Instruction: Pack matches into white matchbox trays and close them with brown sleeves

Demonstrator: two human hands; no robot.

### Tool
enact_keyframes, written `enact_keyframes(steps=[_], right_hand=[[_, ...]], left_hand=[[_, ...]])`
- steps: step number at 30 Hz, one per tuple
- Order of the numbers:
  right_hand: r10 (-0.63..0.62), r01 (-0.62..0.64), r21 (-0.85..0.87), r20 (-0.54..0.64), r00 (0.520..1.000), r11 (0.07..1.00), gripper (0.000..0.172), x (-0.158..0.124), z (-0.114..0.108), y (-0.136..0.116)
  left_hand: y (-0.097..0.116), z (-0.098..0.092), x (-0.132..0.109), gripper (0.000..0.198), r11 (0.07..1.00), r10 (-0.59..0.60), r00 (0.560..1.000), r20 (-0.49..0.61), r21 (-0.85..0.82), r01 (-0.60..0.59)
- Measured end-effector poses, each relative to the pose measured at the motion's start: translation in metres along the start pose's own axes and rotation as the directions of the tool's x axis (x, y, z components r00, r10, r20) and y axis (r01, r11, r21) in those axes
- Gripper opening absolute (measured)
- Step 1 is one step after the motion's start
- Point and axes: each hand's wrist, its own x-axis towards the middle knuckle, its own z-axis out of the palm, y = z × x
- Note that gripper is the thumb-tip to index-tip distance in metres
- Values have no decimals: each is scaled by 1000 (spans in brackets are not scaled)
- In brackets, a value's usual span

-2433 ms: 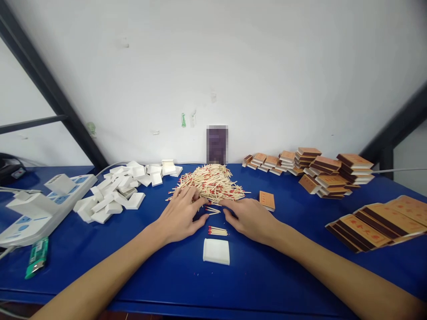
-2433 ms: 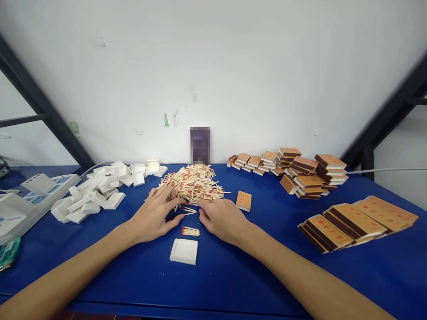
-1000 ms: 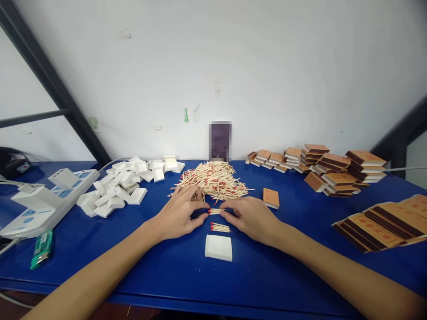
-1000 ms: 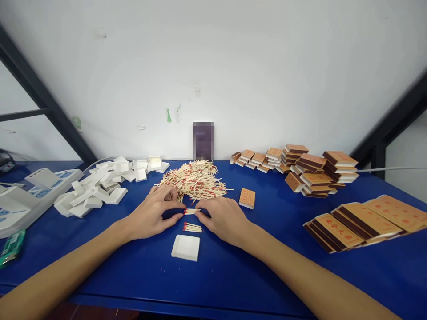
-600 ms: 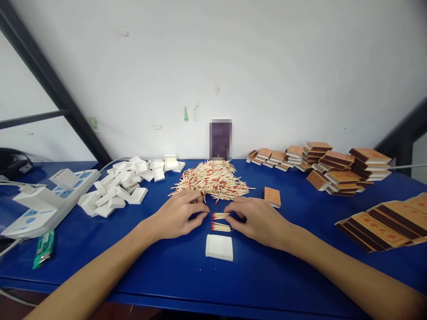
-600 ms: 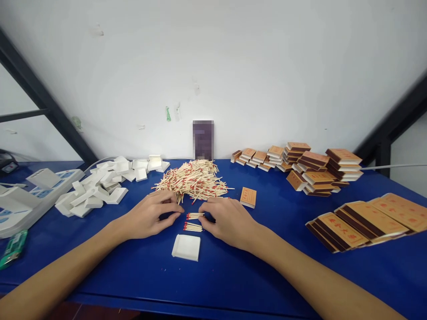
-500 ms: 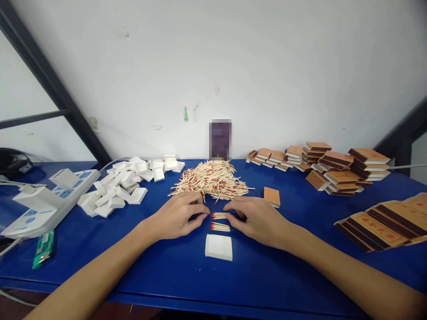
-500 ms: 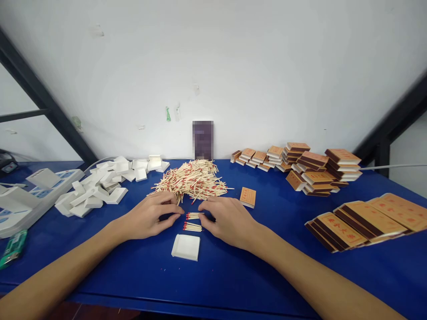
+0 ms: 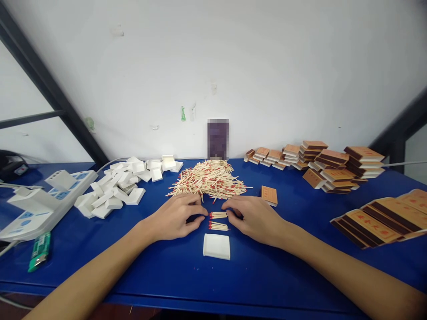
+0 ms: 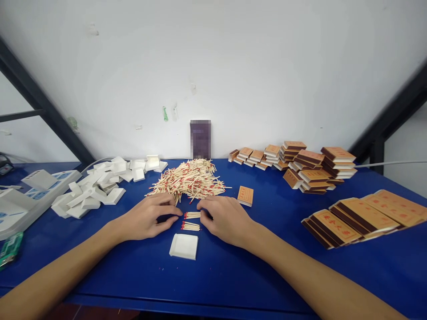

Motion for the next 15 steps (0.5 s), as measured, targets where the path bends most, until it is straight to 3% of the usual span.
enact_keyframes(steps=[8, 15], right_hand=[[5, -5, -5, 19, 1000, 1000, 20, 1, 1, 2], [-64, 63, 68, 14, 998, 996, 22, -1, 1, 3]], left_hand=[[0, 0, 0, 22, 1000, -4, 1000, 24, -8, 4], [0, 0, 0, 24, 1000, 4, 1000, 27, -16, -4]])
